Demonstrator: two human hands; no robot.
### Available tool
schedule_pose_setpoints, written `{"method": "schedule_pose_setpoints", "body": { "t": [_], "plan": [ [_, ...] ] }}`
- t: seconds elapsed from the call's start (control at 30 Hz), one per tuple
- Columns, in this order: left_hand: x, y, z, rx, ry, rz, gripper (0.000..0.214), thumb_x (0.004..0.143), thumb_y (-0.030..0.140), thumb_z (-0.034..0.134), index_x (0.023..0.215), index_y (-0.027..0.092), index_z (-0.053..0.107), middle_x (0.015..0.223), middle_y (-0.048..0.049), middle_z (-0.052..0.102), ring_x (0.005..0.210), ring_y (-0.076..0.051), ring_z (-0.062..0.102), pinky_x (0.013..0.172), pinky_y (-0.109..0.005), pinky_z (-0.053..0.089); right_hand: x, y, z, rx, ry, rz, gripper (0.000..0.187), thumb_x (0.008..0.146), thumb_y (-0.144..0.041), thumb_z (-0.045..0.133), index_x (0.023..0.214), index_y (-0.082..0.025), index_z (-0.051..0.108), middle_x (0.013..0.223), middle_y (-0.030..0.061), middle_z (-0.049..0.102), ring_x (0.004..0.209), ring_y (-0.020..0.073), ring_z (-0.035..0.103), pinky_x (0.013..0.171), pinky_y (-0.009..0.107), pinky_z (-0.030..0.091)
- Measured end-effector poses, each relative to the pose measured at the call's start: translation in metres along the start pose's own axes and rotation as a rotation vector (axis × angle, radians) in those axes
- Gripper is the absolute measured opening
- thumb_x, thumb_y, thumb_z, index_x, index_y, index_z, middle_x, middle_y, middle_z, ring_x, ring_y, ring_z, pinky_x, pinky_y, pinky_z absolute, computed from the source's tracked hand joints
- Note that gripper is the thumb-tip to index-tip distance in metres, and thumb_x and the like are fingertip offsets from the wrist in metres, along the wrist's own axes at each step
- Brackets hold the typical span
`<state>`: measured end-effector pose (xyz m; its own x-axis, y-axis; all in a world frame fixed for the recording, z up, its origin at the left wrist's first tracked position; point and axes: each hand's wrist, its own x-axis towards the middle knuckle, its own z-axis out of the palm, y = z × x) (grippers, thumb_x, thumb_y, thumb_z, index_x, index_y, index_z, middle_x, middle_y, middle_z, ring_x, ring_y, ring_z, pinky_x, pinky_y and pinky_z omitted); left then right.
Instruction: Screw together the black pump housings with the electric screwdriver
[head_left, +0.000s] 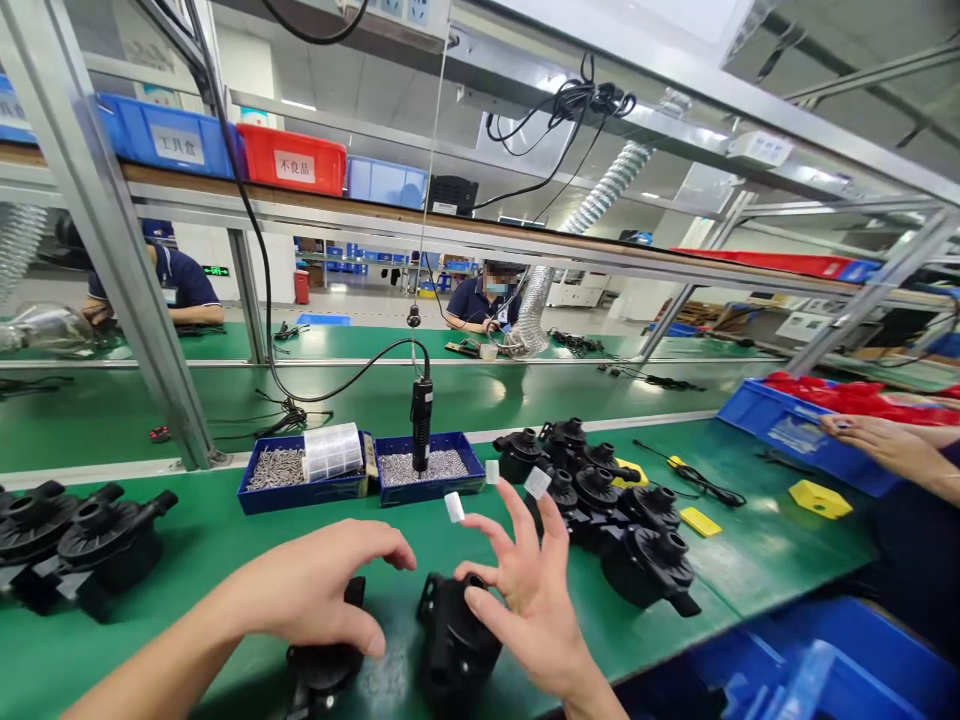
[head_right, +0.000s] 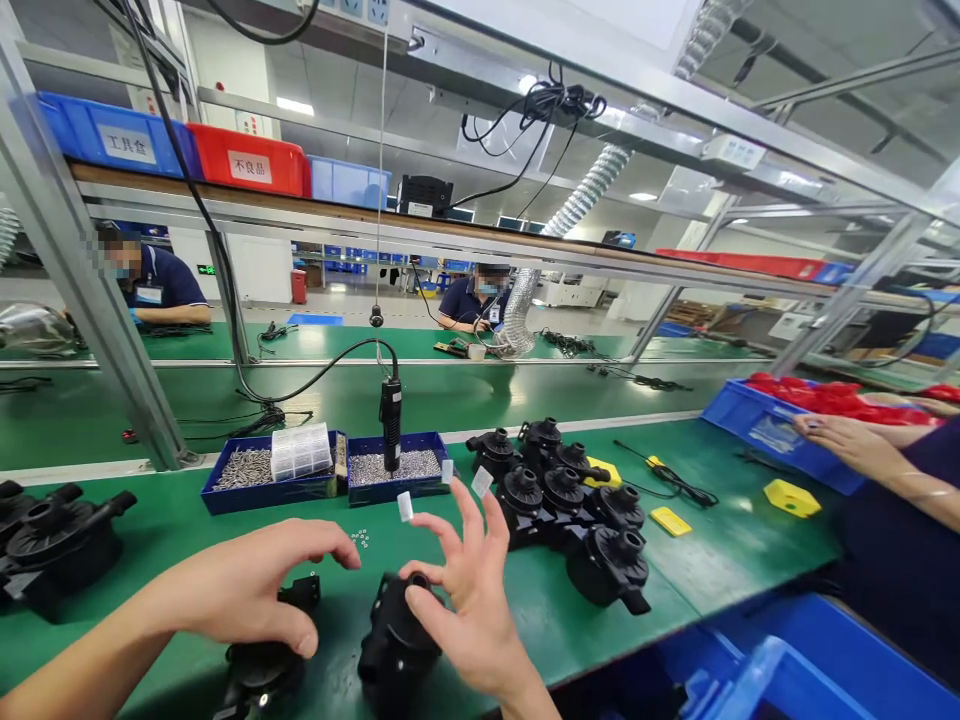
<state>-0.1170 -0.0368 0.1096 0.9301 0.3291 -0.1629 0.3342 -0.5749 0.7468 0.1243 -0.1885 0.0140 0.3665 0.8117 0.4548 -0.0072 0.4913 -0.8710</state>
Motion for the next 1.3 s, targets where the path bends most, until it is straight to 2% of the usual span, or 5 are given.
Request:
{"method": "schedule_pose_setpoints", "body": {
  "t": [0.33,0.53,0.67,0.8,1.3],
  "plan": [
    [0.01,0.014,0.039,0.197,0.022,0.166,0.038,0.092,0.007,0.067,0.123,0.028,0.07,0.12,-0.0057,0.077,0.114,-0.029,0.069,0.102,-0.039,0.052,0.031,0.056,0.032,0.237,-0.107,0.258,0.107,0.081,-0.041,0.095,0.158,-0.049,0.02,0.171,0.0127,0.024,0.137,0.0329,0.058,0.097,0.058,0.066],
    [0.01,0.01,0.035,0.28,0.064,0.069,0.041,0.088,0.006,0.063,0.121,0.03,0.064,0.114,-0.0045,0.075,0.108,-0.029,0.071,0.09,-0.034,0.051,0.017,0.026,0.018,-0.223,0.034,0.159,0.079,0.102,-0.039,0.073,0.16,-0.044,0.021,0.173,0.0152,0.024,0.117,0.0246,0.068,0.082,0.039,0.063],
    [0.014,0.008,0.035,0.245,0.065,0.05,0.041,0.086,0.004,0.062,0.118,0.03,0.062,0.115,-0.0033,0.075,0.109,-0.029,0.07,0.089,-0.033,0.048,-0.012,-0.006,0.004,-0.106,0.009,0.231,0.078,0.104,-0.047,0.072,0.162,-0.047,0.02,0.166,0.0171,0.039,0.085,0.0178,0.068,0.062,0.032,0.054],
    [0.014,0.008,0.038,0.242,0.063,0.066,0.038,0.087,0.006,0.062,0.117,0.029,0.061,0.112,-0.0036,0.075,0.105,-0.029,0.071,0.086,-0.033,0.048,-0.04,-0.024,0.002,-0.168,-0.059,0.348,0.078,0.105,-0.054,0.069,0.164,-0.05,0.018,0.167,0.0167,0.041,0.079,0.0158,0.067,0.067,0.035,0.054],
    [0.015,0.001,0.04,0.233,0.121,0.128,0.032,0.094,0.01,0.062,0.119,0.029,0.065,0.111,-0.0054,0.077,0.104,-0.028,0.074,0.089,-0.031,0.052,-0.056,-0.017,-0.008,-0.328,-0.365,0.317,0.096,0.103,-0.02,0.062,0.166,-0.055,-0.001,0.171,0.0184,0.027,0.084,0.0167,0.069,0.065,0.034,0.056]
  ]
}}
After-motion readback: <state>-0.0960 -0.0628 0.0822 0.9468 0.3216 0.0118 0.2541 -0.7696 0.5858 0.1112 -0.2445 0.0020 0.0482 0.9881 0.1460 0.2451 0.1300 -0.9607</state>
